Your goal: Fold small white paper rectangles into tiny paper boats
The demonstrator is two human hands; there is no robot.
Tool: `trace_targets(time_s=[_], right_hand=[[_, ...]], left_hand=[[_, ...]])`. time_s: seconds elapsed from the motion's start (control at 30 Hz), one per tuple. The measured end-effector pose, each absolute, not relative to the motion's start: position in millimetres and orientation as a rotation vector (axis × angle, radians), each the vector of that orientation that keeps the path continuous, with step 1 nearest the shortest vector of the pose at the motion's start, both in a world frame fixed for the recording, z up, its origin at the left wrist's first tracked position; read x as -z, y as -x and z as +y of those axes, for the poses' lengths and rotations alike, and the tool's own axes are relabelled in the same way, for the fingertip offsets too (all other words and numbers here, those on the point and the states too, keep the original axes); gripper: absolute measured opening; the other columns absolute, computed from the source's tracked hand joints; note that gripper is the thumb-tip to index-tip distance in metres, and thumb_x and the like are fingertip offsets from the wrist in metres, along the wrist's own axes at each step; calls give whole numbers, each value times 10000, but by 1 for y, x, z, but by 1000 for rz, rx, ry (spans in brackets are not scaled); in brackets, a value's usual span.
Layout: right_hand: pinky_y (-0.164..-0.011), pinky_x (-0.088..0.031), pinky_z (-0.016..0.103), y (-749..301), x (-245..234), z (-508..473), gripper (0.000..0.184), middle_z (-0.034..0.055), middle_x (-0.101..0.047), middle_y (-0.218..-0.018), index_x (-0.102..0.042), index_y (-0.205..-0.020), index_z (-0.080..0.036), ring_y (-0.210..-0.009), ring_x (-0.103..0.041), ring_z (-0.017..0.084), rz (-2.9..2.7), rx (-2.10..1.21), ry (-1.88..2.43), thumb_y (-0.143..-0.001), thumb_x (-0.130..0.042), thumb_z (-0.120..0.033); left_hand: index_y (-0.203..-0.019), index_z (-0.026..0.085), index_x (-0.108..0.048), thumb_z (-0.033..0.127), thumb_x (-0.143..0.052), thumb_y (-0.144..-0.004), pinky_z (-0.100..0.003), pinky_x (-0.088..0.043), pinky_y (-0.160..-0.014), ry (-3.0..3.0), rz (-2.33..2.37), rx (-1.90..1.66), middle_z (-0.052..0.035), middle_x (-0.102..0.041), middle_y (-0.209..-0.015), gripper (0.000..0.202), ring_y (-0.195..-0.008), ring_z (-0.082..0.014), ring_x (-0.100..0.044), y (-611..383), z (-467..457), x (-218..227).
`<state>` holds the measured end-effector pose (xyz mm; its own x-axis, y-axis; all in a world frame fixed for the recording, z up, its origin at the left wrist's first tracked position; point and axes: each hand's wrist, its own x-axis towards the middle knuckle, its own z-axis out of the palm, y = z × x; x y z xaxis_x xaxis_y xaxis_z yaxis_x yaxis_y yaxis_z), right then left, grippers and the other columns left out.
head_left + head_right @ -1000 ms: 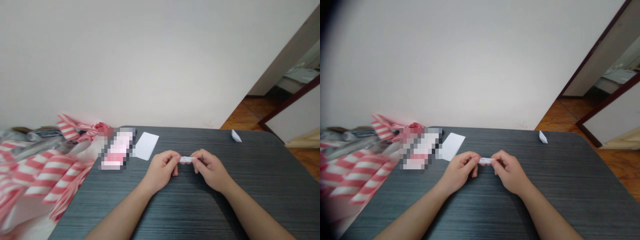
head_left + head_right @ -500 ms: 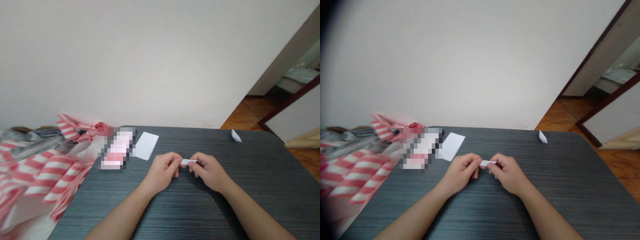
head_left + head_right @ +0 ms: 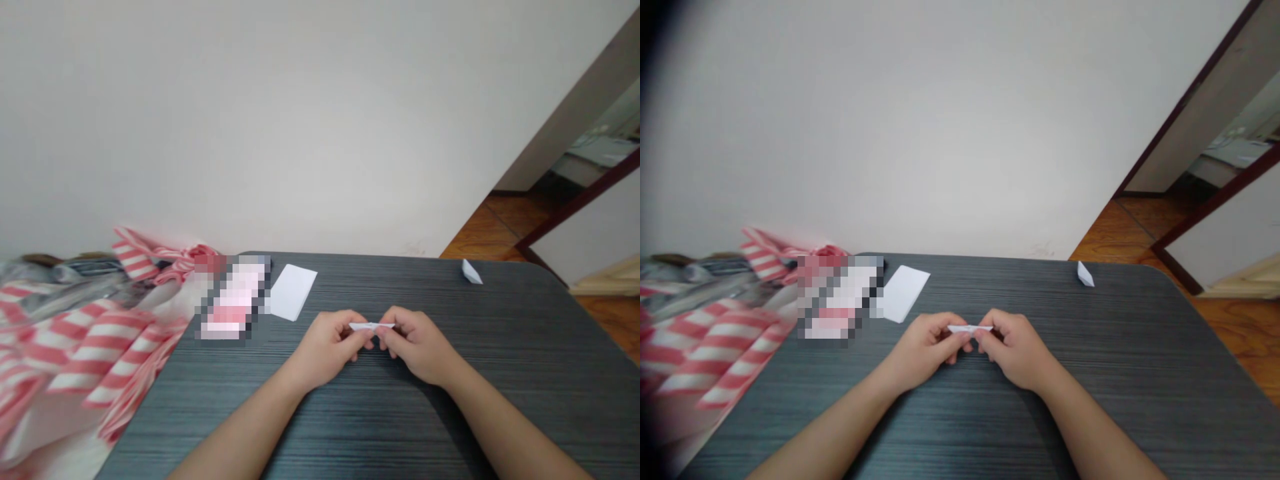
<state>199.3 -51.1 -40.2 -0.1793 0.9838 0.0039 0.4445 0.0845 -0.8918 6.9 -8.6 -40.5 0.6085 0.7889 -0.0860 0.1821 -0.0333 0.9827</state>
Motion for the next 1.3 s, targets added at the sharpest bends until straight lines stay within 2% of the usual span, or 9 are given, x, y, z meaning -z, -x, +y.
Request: trace_targets(time_s=[0.2, 0.5, 0.83, 1.3], right_hand=[[-503, -366, 212, -199, 41, -52, 187, -29, -580, -569, -612, -748, -177, -504, -513, 108, -1763, -992, 1433, -914, -555, -243], [-497, -353, 209, -200, 44, -51, 160, -32, -563, -579, -640, -786, -171, -516, -496, 106, -1770, -1005, 1408, -901, -575, -263], [-508, -365, 207, -199, 35, -51, 225, -20, -587, -573, -631, -719, -171, -514, -517, 106, -1893, -924, 1414, -916, -554, -251], [-510, -384, 199, -198, 40, -51, 172, -20, -603, -601, -646, -775, -167, -522, -537, 103, -1842, -1012, 1401, -907, -569, -247]], left_hand=[[-750, 141, -657, 306, -568, -902, -177, -397, -495, -1617, 858, -573, -7, -667, -652, 241, -502, -74, -521, -5, -8, 37], [-762, 147, -628, 311, -563, -903, -187, -408, -511, -1577, 832, -599, -17, -684, -704, 226, -522, -79, -525, -5, -8, 41], [-800, 149, -652, 350, -540, -912, -195, -392, -513, -1629, 835, -552, -30, -683, -717, 256, -543, -93, -533, -6, -8, 40], [-725, 150, -646, 330, -521, -923, -188, -373, -501, -1679, 862, -563, 0, -639, -629, 296, -504, -86, -510, -4, -8, 37]])
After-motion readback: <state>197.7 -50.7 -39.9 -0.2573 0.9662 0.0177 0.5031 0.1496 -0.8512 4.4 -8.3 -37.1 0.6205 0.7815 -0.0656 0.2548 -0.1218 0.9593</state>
